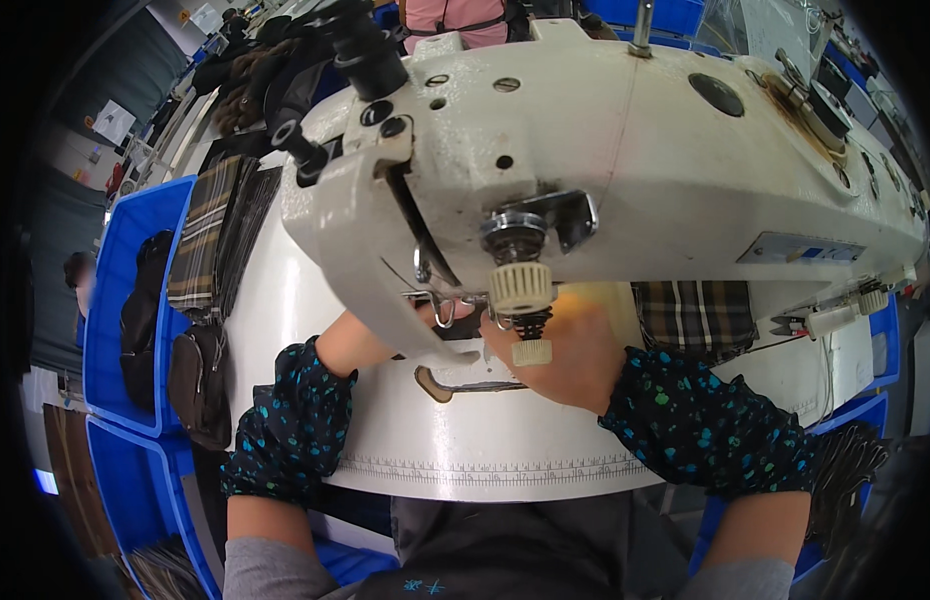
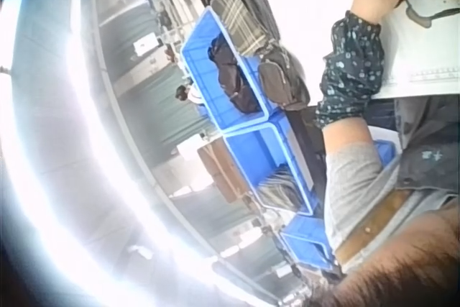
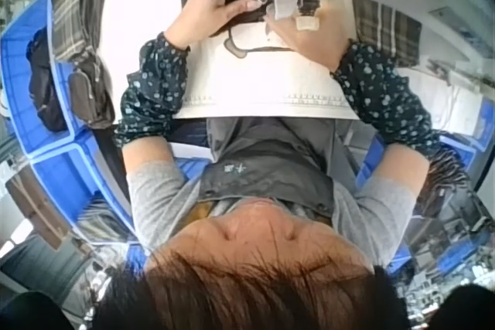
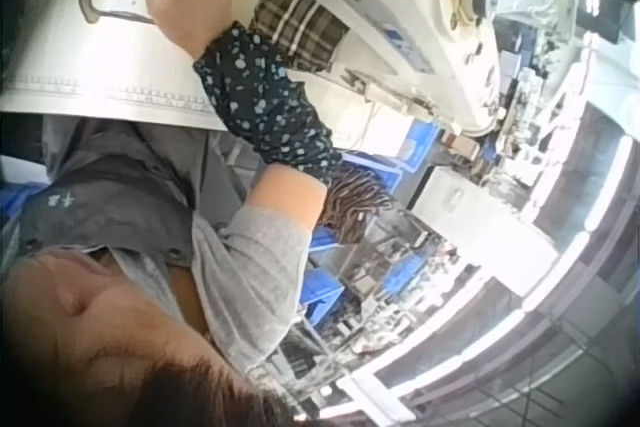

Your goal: Sewing fabric pieces to construct a plaid pouch using an industrial sewing machine.

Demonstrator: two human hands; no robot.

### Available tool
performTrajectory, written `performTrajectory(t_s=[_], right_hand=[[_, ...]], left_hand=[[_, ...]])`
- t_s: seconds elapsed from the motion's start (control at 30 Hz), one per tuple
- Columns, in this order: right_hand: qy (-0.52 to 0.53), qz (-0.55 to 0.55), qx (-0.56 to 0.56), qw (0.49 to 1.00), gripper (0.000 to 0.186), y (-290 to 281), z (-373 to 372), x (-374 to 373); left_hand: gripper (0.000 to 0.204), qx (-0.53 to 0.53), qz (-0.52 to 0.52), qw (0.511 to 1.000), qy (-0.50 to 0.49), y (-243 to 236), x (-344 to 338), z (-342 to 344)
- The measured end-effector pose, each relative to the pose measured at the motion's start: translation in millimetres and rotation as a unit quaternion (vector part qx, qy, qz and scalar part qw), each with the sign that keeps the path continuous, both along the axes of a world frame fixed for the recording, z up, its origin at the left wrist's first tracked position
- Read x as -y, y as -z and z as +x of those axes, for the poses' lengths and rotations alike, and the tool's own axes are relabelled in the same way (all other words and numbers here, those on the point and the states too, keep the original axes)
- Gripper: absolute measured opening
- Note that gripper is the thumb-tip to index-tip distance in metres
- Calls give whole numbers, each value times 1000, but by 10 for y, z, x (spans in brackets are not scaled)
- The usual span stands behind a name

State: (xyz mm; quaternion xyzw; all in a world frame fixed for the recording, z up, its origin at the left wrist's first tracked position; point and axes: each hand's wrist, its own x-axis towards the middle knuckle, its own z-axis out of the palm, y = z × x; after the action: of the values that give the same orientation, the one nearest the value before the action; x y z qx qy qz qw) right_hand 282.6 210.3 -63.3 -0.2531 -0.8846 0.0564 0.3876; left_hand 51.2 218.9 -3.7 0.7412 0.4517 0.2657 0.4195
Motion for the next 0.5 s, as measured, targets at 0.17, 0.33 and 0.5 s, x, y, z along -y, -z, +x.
performTrajectory(t_s=[0.17,0.33,0.5], right_hand=[[25,37,51,998,11,-266,-25,-11],[-20,-34,15,999,5,-248,12,-34],[-23,-138,55,989,8,-311,26,-44]], left_hand=[[35,-28,66,997,10,62,-47,-28],[33,-28,103,993,44,100,-46,-44],[32,-76,153,985,10,-18,44,6]])
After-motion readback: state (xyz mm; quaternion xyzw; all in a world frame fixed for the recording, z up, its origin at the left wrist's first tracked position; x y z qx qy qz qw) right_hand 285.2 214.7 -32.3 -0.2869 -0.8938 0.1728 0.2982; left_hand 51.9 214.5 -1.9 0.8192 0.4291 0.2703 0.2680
